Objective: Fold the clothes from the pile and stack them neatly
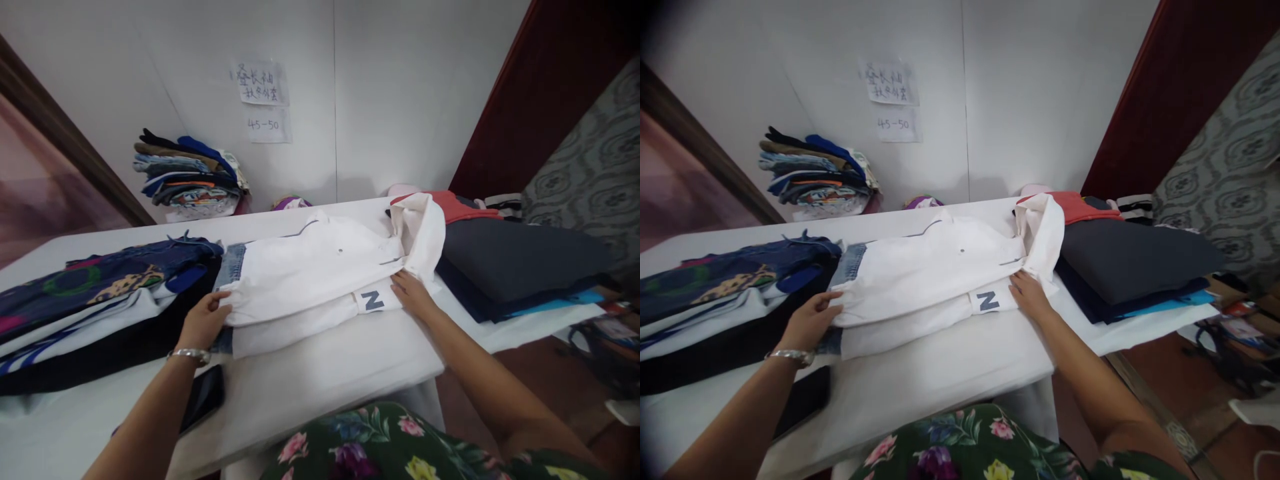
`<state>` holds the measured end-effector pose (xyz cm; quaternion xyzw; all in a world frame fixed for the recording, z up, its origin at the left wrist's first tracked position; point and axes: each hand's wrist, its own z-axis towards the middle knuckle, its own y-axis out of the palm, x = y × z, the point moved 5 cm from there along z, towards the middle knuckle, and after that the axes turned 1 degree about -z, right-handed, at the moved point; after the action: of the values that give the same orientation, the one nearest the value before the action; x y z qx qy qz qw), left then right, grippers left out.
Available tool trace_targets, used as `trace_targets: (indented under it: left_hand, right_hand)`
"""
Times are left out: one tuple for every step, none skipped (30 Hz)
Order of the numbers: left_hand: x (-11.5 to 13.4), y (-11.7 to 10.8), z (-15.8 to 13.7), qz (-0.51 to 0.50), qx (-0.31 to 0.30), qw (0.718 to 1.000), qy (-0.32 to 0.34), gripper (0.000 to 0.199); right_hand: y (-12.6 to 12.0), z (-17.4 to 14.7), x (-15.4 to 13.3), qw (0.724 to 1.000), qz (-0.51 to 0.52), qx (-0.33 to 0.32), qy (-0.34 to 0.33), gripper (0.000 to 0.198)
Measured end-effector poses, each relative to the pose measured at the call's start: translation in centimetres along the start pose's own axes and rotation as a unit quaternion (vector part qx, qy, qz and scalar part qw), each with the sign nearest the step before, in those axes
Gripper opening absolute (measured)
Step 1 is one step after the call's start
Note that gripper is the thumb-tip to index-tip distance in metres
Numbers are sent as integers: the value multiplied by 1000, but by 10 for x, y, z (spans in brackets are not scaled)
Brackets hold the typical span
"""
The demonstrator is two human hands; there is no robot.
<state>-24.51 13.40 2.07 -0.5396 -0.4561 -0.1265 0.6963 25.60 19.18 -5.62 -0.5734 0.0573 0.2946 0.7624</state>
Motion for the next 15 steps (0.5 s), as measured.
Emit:
trace_targets:
  left_hand:
    - [-5, 2, -2, 17, -10, 1000, 7, 35]
    - [-8, 4, -2, 34, -20, 999, 17, 36]
    - [-9, 6, -3, 57, -26, 998, 30, 37]
    - [-8, 7, -3, 86, -28, 995, 46, 37]
    - [-6, 7, -2, 120, -26, 990, 62, 37]
    - [-4, 7, -2, 155, -23, 985, 77, 37]
    - [-2, 7, -2, 184, -21, 979, 90, 37]
    - [1, 7, -3, 206, -21, 974, 97, 38]
    - [2, 7, -3, 220, -23, 970, 100, 38]
    - [4, 7, -4, 230, -26, 968, 100, 39]
    - [4, 7, -4, 238, -30, 966, 98, 39]
    - [6, 7, -5, 243, -32, 965, 97, 39]
    - [7, 7, -6, 245, -31, 964, 98, 39]
    - [8, 6, -6, 246, -28, 964, 100, 38]
    - [9, 6, -7, 245, -25, 964, 102, 38]
  right_hand:
    - [-2, -3, 3, 1000, -15, 0, 13, 31]
    - [-4, -6, 6, 999, -26, 4, 26, 30]
    - [-6, -9, 9, 999, -32, 11, 39, 29]
    - [-8, -13, 12, 998, -32, 20, 53, 28]
    - [-11, -17, 14, 997, -25, 32, 68, 27]
    - [-15, -21, 15, 995, -12, 51, 83, 27]
    - [-20, -25, 15, 993, 4, 77, 95, 27]
    - [-26, -29, 13, 989, 22, 108, 98, 27]
    - [-33, -32, 9, 985, 36, 143, 91, 28]
    - [-41, -34, 3, 981, 46, 175, 73, 28]
    - [-48, -34, -5, 977, 50, 202, 49, 29]
    - [-53, -32, -14, 974, 48, 218, 23, 29]
    - [-58, -29, -24, 974, 42, 225, 0, 30]
    - [-60, -24, -33, 974, 32, 223, -21, 32]
    - [-61, -19, -42, 976, 20, 215, -38, 34]
